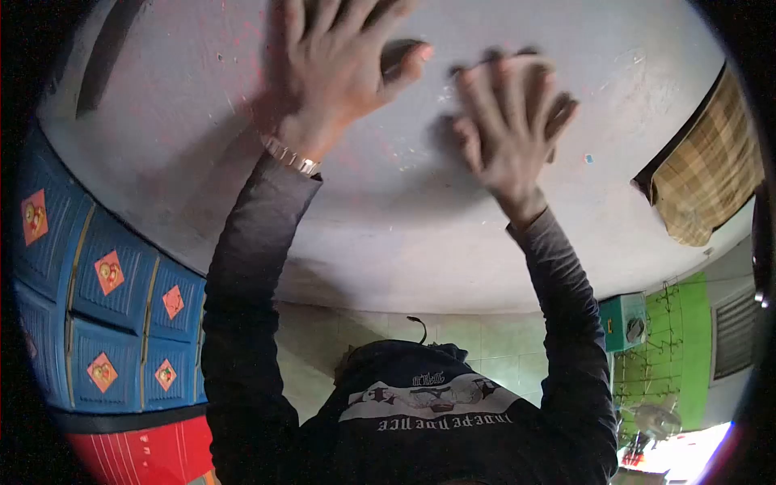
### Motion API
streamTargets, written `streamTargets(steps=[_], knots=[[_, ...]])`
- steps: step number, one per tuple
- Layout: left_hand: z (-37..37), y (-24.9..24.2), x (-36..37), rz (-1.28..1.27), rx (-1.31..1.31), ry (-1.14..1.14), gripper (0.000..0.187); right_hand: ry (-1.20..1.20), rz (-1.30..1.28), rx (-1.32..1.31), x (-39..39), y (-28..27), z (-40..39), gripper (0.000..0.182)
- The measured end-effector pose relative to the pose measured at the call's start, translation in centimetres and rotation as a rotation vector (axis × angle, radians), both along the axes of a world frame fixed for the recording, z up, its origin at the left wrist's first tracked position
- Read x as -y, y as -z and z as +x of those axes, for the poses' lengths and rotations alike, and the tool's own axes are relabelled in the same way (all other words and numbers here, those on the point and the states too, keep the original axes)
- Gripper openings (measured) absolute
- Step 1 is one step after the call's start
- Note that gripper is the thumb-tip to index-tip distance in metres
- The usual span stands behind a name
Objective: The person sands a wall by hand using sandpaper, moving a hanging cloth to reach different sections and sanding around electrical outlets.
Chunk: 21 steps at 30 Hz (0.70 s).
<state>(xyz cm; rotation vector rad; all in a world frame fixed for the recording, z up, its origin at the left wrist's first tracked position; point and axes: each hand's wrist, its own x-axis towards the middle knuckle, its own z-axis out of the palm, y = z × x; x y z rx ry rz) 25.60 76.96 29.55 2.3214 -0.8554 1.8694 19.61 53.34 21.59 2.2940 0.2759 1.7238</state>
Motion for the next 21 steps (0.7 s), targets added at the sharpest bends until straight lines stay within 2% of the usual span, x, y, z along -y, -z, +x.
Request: streamTargets(steps=[1, 2, 3, 5, 6, 8, 9, 11, 13, 15, 17, 18, 20, 21], knots=[[-0.2, -0.1, -1.1, -0.034, -0.036, 0.038, 0.068, 0.041, -0.117, -0.012, -0.5, 1.2, 0.3, 0.060], [0.8, 0.2, -2.2, -0.048, -0.006, 0.068, 0.068, 0.084, -0.072, -0.006, -0.2, 1.1, -0.1, 0.061], [1.7, 0.3, -3.1, -0.064, 0.026, 0.088, 0.068, 0.029, 0.092, 0.007, 1.4, 0.8, 0.1, 0.060], [1.7, 0.3, -4.0, -0.057, 0.000, 0.068, 0.068, -0.075, 0.369, 0.318, 3.1, -1.4, 0.7, 0.065], [1.2, 0.3, -3.8, -0.061, -0.022, 0.048, 0.066, -0.065, 0.375, 0.312, 2.3, -2.1, 1.4, 0.065], [0.3, 0.2, -3.4, -0.033, -0.023, -0.022, 0.064, 0.041, 0.123, 0.337, 1.6, -3.6, 2.2, 0.068], [-0.1, -0.1, -3.7, -0.011, -0.035, -0.034, 0.064, -0.056, 0.346, 0.266, -1.0, -4.3, 2.6, 0.064], [0.3, -0.2, -4.6, 0.001, -0.029, -0.020, 0.064, -0.071, 0.196, 0.188, -6.8, -2.7, 2.7, 0.062], [1.2, 0.3, -5.8, -0.043, -0.019, 0.015, 0.065, -0.022, 0.088, -0.026, -8.5, 0.2, 2.0, 0.059], [3.2, 0.8, -7.6, -0.134, 0.081, 0.095, 0.067, -0.016, 0.191, 0.090, -5.9, 3.0, 2.1, 0.059], [2.6, 0.6, -9.9, -0.121, -0.028, 0.042, 0.069, -0.043, 0.474, 0.260, -3.3, 2.7, 2.3, 0.060], [3.1, 0.7, -10.3, -0.128, 0.013, 0.071, 0.069, -0.035, 0.482, 0.263, -3.4, 2.0, 3.0, 0.060], [3.6, 1.1, -10.5, -0.123, 0.042, 0.113, 0.069, 0.224, 0.423, 0.246, -3.4, -0.1, 3.2, 0.061], [3.6, 1.0, -10.5, -0.123, 0.061, 0.096, 0.069, 0.003, 0.581, 0.331, -7.0, -2.0, 3.6, 0.060]])
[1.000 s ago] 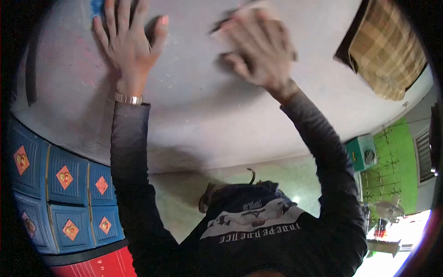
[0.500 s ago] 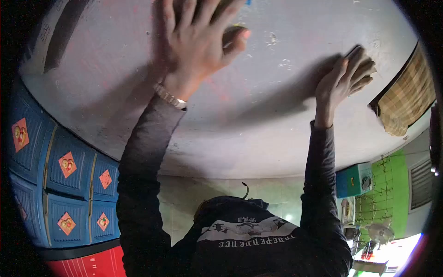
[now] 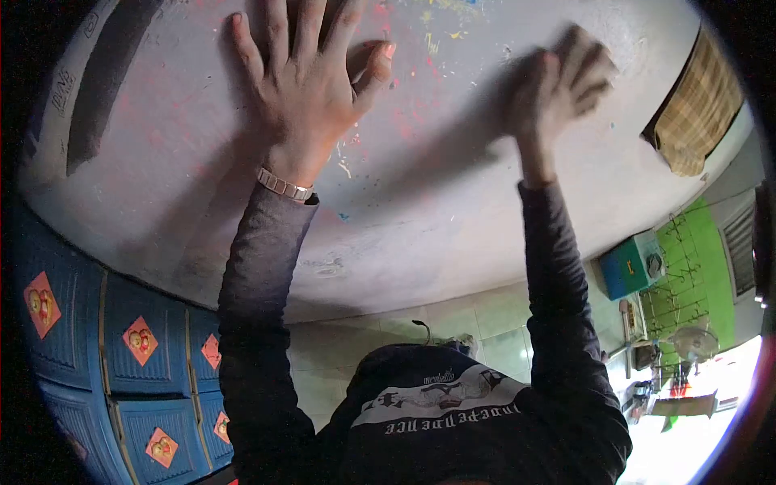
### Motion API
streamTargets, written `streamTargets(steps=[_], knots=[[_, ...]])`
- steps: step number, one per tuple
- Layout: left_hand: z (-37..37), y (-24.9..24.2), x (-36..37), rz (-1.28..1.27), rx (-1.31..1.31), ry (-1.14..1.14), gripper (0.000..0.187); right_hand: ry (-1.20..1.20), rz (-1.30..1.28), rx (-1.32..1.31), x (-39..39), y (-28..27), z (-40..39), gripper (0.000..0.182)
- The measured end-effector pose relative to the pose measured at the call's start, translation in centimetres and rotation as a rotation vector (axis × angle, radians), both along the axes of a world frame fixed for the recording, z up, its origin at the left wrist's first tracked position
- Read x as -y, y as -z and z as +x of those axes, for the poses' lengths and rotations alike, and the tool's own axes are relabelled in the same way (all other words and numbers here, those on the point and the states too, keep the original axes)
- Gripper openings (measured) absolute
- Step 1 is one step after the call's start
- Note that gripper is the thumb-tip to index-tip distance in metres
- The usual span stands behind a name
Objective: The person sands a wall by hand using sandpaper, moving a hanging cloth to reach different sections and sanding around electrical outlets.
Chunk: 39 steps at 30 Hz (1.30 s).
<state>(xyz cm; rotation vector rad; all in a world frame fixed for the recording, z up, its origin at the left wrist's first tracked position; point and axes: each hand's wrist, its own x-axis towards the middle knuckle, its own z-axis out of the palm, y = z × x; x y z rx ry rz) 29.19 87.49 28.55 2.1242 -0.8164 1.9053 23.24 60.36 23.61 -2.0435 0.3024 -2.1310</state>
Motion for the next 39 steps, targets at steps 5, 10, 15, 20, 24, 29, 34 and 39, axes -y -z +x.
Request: streamTargets(steps=[5, 10, 15, 20, 24, 29, 34, 39], knots=[[0.3, 0.0, -1.5, -0.039, 0.017, 0.017, 0.070, -0.103, -0.700, -0.462, -7.6, 1.8, -0.8, 0.058], [0.6, 0.6, -3.1, -0.023, -0.096, -0.062, 0.071, -0.063, -0.283, -0.061, -0.4, 1.7, -0.4, 0.052], [1.2, 0.9, -2.6, -0.084, 0.089, -0.005, 0.064, -0.073, -0.390, -0.300, -5.9, 4.6, -0.1, 0.060], [2.5, 1.4, -3.4, -0.104, 0.075, -0.032, 0.062, -0.036, -0.231, -0.116, -1.6, 3.6, -0.5, 0.058], [2.4, 1.0, -3.1, -0.130, 0.117, -0.001, 0.065, -0.088, -0.107, -0.076, -4.9, -1.8, 0.1, 0.058], [2.8, 0.9, -4.1, -0.209, 0.190, 0.040, 0.064, -0.024, -0.636, -0.401, -5.4, 6.0, -1.5, 0.058], [3.1, 0.5, -3.9, -0.253, 0.240, 0.025, 0.067, -0.042, 0.218, 0.070, -1.2, 0.7, -1.6, 0.055], [3.1, 0.8, -4.8, -0.277, 0.207, 0.017, 0.069, -0.077, -0.523, -0.397, -5.0, 4.6, -2.1, 0.060]])
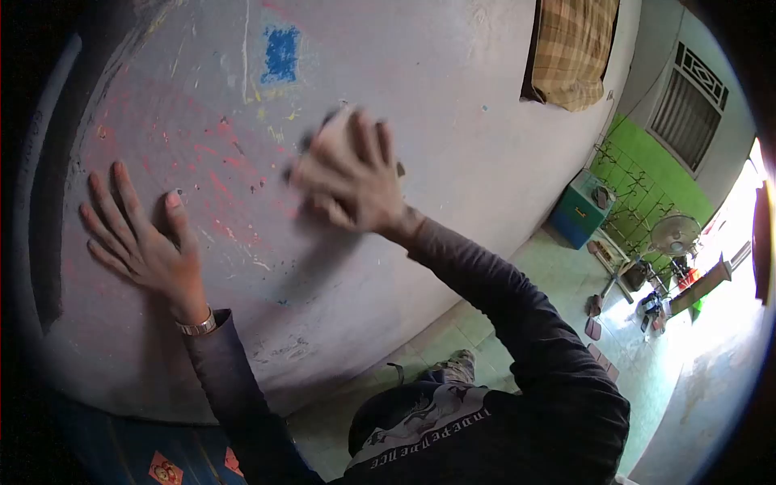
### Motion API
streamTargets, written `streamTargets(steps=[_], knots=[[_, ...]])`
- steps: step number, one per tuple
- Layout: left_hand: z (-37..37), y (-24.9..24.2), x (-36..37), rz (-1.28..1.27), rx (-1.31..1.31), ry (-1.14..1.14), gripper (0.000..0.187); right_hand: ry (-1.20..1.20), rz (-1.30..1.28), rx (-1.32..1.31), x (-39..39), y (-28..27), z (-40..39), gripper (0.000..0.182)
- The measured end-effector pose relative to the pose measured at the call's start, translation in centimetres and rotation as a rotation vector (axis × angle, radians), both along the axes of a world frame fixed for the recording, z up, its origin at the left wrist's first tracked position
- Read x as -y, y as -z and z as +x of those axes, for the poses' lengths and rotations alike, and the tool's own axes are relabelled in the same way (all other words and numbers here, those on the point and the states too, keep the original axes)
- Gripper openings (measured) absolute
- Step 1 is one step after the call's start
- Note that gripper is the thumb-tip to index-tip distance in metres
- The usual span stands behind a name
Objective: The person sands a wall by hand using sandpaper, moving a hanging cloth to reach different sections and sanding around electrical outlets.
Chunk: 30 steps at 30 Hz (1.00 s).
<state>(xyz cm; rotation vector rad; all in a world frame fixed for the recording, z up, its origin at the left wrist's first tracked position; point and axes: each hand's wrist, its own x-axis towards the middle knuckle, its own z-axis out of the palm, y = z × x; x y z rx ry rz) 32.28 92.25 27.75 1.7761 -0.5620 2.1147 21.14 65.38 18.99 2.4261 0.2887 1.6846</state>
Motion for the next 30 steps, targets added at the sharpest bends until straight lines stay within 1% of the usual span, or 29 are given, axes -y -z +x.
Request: streamTargets(steps=[1, 2, 4, 5, 7, 9, 10, 11, 13, 15, 17, 19, 20, 21, 22, 23, 24, 25, 27, 29, 30], knots=[[0.0, 0.2, -0.3, -0.005, -0.021, -0.009, 0.070, -0.033, -0.224, -0.083, 0.7, 1.9, -0.2, 0.060], [0.1, 0.4, -0.6, 0.006, -0.037, -0.020, 0.072, -0.036, -0.222, -0.080, 2.0, 3.5, -0.5, 0.060], [0.0, 0.8, -0.1, -0.002, -0.045, -0.035, 0.072, 0.036, 0.272, 0.080, 5.5, 5.1, -1.2, 0.062], [0.0, 0.8, 0.4, -0.004, -0.056, -0.048, 0.073, 0.106, 0.540, 0.248, 6.8, 4.2, -0.5, 0.062], [-0.8, 0.7, 2.9, -0.018, -0.054, -0.051, 0.074, 0.044, 0.917, 0.451, 6.0, -0.5, -0.1, 0.064], [-1.8, 1.4, 5.1, -0.025, -0.064, -0.054, 0.074, 0.132, 0.634, 0.309, 4.7, -1.7, 0.6, 0.062], [-2.1, 1.6, 5.9, -0.001, -0.109, -0.064, 0.075, 0.127, 0.423, 0.205, 3.2, -1.6, 0.3, 0.061], [-2.2, 1.7, 6.4, 0.014, -0.152, -0.078, 0.076, 0.081, 0.252, 0.106, 2.0, -0.6, 0.0, 0.059], [-2.4, 1.8, 6.6, 0.000, -0.134, -0.078, 0.075, 0.052, -0.004, 0.019, 2.4, 2.3, -0.1, 0.058], [-2.6, 1.7, 6.2, 0.037, -0.161, -0.072, 0.074, 0.087, 0.292, 0.038, 4.6, 3.0, -1.9, 0.056], [-3.2, 1.3, 6.5, -0.001, -0.149, -0.100, 0.073, 0.108, 0.705, 0.321, 8.7, 2.8, -0.9, 0.059], [-3.5, 1.2, 7.3, 0.013, -0.209, -0.099, 0.074, 0.222, 1.004, 0.421, 9.3, -0.6, -1.1, 0.058], [-3.6, 1.1, 8.2, -0.007, -0.205, -0.083, 0.078, 0.201, 0.891, 0.441, 9.4, -0.9, -0.6, 0.057], [-4.2, 0.8, 9.1, -0.018, -0.190, -0.092, 0.078, 0.189, 0.716, 0.322, 8.7, -0.7, -0.6, 0.058], [-4.9, 0.5, 10.2, 0.054, -0.222, -0.117, 0.077, 0.177, 0.535, 0.209, 7.7, 0.0, -0.7, 0.060], [-5.6, 0.1, 11.3, 0.121, -0.251, -0.144, 0.077, 0.070, 0.341, 0.066, 6.6, 1.5, -0.8, 0.058], [-6.2, 0.0, 12.2, 0.182, -0.294, -0.172, 0.076, -0.028, 0.150, -0.130, 6.3, 2.6, -1.2, 0.055], [-6.7, -0.2, 13.0, 0.171, -0.274, -0.186, 0.076, 0.096, -0.208, -0.031, 6.8, 3.7, -0.6, 0.051], [-7.2, -0.9, 14.0, 0.269, -0.318, -0.190, 0.069, 0.002, 0.031, 0.047, 9.9, 2.8, -1.5, 0.054], [-7.0, -1.9, 14.9, 0.241, -0.280, -0.181, 0.068, 0.114, 0.341, 0.142, 13.0, -1.6, -3.1, 0.056], [-7.1, -2.7, 15.3, 0.257, -0.261, -0.167, 0.068, 0.132, 0.428, 0.194, 14.2, -4.3, -3.4, 0.056]])
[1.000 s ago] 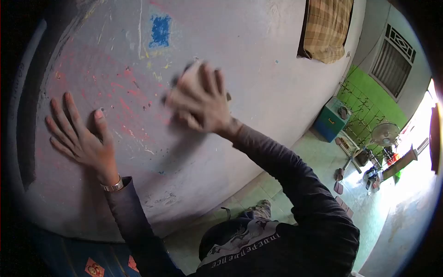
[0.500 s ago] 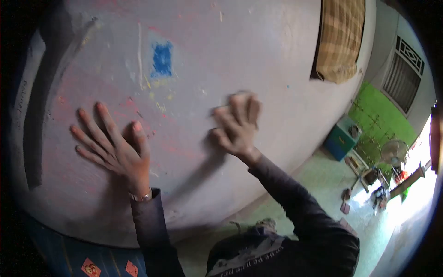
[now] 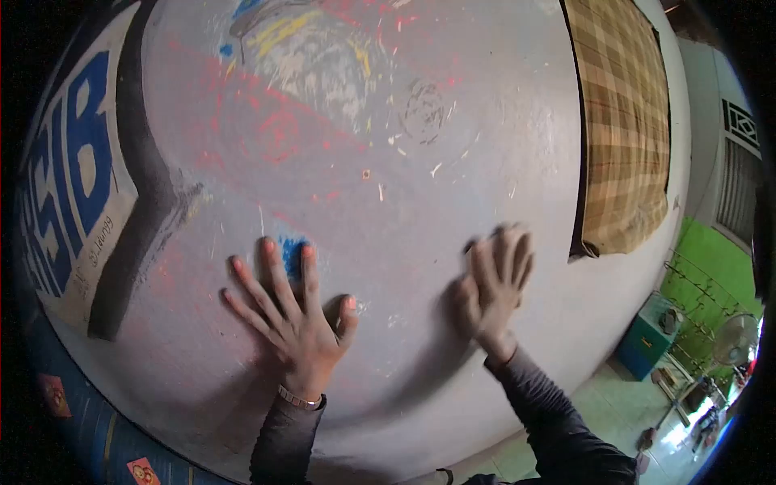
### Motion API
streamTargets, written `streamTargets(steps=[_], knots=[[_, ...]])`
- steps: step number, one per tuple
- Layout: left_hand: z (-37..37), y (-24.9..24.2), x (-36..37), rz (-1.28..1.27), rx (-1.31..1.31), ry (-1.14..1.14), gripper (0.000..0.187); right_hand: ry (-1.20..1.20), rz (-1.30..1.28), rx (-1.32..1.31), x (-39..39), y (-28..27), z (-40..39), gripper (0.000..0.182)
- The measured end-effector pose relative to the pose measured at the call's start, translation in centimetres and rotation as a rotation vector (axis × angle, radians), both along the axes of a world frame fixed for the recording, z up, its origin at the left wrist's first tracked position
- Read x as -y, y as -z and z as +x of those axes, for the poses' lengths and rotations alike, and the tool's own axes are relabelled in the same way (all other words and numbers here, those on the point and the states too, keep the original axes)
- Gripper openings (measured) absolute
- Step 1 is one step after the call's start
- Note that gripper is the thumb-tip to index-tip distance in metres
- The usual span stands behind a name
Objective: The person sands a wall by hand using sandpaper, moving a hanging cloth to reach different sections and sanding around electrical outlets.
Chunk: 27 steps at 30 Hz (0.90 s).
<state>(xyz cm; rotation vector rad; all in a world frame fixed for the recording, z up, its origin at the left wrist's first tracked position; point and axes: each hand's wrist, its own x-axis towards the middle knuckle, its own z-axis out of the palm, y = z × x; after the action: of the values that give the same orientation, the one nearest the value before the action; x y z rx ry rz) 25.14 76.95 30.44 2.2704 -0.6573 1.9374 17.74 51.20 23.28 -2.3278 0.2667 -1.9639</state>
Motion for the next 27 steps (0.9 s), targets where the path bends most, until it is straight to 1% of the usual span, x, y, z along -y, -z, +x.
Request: streamTargets(steps=[1, 2, 3, 5, 6, 7, 8, 9, 10, 11, 13, 15, 16, 17, 19, 20, 22, 23, 25, 27], knots=[[-0.3, -0.6, 0.3, 0.017, 0.008, 0.018, 0.068, 0.019, 0.087, 0.044, 0.8, -2.6, -0.4, 0.057], [-0.6, -2.0, 1.0, 0.057, 0.019, -0.029, 0.073, 0.004, 0.044, 0.029, 1.0, -5.4, -0.8, 0.056], [-0.9, -3.9, 1.7, 0.042, 0.031, -0.042, 0.073, -0.009, -0.007, 0.016, 0.7, -8.0, -1.1, 0.055], [-1.2, -8.0, 3.2, 0.071, 0.080, 0.016, 0.069, 0.030, -0.247, -0.088, -0.2, -11.2, -1.5, 0.056], [-1.2, -9.9, 3.9, 0.059, 0.085, 0.009, 0.069, -0.023, -0.409, -0.150, -0.5, -11.4, -1.3, 0.057], [-1.0, -11.8, 4.4, 0.045, 0.152, 0.023, 0.066, -0.073, -0.566, -0.216, -0.5, -10.9, -1.5, 0.058], [-0.9, -13.6, 5.1, 0.034, 0.221, 0.037, 0.063, -0.075, -0.569, -0.214, 0.4, -9.4, -1.5, 0.058], [-0.6, -15.3, 5.4, 0.036, 0.231, 0.033, 0.063, -0.135, -0.729, -0.203, 1.5, -7.2, -0.9, 0.057], [-0.2, -17.0, 5.5, 0.037, 0.295, 0.066, 0.061, -0.193, -0.890, -0.185, 2.5, -6.2, -0.6, 0.056], [0.1, -18.7, 5.6, 0.030, 0.360, 0.099, 0.059, -0.189, -0.900, -0.168, 3.8, -7.0, -1.3, 0.056], [1.1, -21.9, 6.2, -0.008, 0.413, 0.117, 0.060, -0.030, -0.533, -0.157, 7.2, -10.4, -3.2, 0.053], [1.2, -23.2, 6.6, -0.040, 0.461, 0.132, 0.061, 0.008, -0.172, 0.071, 9.2, -14.0, -3.6, 0.055], [1.1, -23.6, 6.9, -0.061, 0.441, 0.131, 0.062, 0.047, -0.139, 0.032, 8.9, -14.6, -4.1, 0.058], [0.9, -24.0, 7.2, -0.076, 0.424, 0.129, 0.062, 0.061, -0.296, -0.074, 9.0, -14.1, -4.2, 0.058], [0.8, -23.7, 7.0, -0.084, 0.419, 0.131, 0.062, -0.404, -0.455, -0.270, 9.5, -9.2, -2.8, 0.056], [0.8, -23.5, 6.7, -0.084, 0.391, 0.137, 0.062, -0.411, -0.467, -0.258, 9.7, -7.9, -3.0, 0.056], [0.6, -23.5, 7.0, -0.103, 0.395, 0.115, 0.063, -0.225, -1.022, -0.283, 10.5, -6.6, -3.3, 0.056], [0.4, -23.6, 7.1, -0.124, 0.390, 0.108, 0.063, -0.229, -1.039, -0.271, 10.6, -8.4, -3.8, 0.056], [0.1, -23.7, 7.1, -0.137, 0.384, 0.110, 0.063, -0.023, -0.534, -0.206, 10.9, -14.4, -5.5, 0.056], [0.1, -23.6, 7.3, -0.143, 0.394, 0.104, 0.063, 0.029, -0.348, -0.017, 10.4, -18.8, -5.2, 0.055]])
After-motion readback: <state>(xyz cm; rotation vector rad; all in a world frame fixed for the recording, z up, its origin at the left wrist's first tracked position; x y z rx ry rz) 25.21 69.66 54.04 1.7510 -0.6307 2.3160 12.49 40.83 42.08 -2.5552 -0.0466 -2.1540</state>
